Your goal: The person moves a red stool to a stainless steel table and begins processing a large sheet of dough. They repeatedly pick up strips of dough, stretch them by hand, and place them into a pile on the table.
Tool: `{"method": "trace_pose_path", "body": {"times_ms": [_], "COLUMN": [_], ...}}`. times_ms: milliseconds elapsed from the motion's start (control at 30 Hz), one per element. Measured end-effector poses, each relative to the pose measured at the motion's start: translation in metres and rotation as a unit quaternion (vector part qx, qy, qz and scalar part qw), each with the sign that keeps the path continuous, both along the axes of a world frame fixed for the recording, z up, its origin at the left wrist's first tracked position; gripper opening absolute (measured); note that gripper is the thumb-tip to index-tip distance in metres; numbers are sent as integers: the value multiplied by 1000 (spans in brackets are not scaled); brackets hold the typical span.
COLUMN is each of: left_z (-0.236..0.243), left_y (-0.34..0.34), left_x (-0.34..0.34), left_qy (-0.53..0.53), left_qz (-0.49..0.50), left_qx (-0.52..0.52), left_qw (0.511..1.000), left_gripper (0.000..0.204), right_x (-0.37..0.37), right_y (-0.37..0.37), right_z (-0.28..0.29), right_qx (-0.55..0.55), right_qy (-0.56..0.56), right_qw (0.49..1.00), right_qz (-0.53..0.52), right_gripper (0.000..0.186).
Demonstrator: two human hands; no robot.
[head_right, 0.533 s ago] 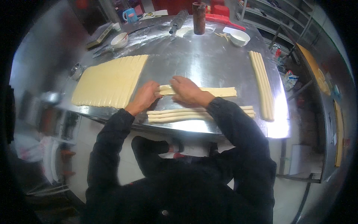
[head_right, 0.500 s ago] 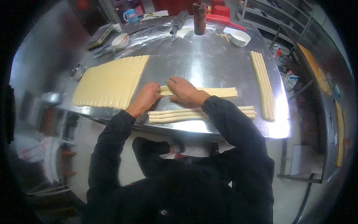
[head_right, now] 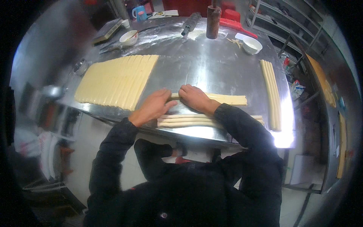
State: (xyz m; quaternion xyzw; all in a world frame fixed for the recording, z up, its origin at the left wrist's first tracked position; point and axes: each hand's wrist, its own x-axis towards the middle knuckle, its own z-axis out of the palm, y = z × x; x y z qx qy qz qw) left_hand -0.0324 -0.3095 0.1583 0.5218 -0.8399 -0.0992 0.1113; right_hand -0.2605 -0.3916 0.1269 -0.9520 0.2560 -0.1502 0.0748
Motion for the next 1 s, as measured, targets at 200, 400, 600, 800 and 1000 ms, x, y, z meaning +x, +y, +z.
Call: {"method": "trace_pose_path", "body": {"times_ms": [200, 400, 600, 800, 1000], "left_z": [-11, -20, 4, -21, -14], "left_y": [15, -1, 7, -7, -23], "left_x": [-8, -52, -75, -100, -160], "left_qy": [-59, -42, -87, -71, -62], "left_qz": [12, -28, -34, -83, -85], "left_qx": [21, 52, 154, 127, 147], "left_qw": [998, 997, 984, 986, 984], "left_gripper": [77, 92, 94, 99, 103], "right_x": [-42, -63, -104, -150, -170], "right_y": [1, -6, 3, 3, -6], "right_z": [9, 9, 25, 27, 22], "right_qx": [58, -7, 25, 91, -15], "right_qy": [-16, 3, 49, 11, 43], "right_qw": [998, 1000, 998, 996, 999], "right_qz": [-27, 27, 34, -14, 28], "right_gripper": [21, 22, 21, 25, 27]}}
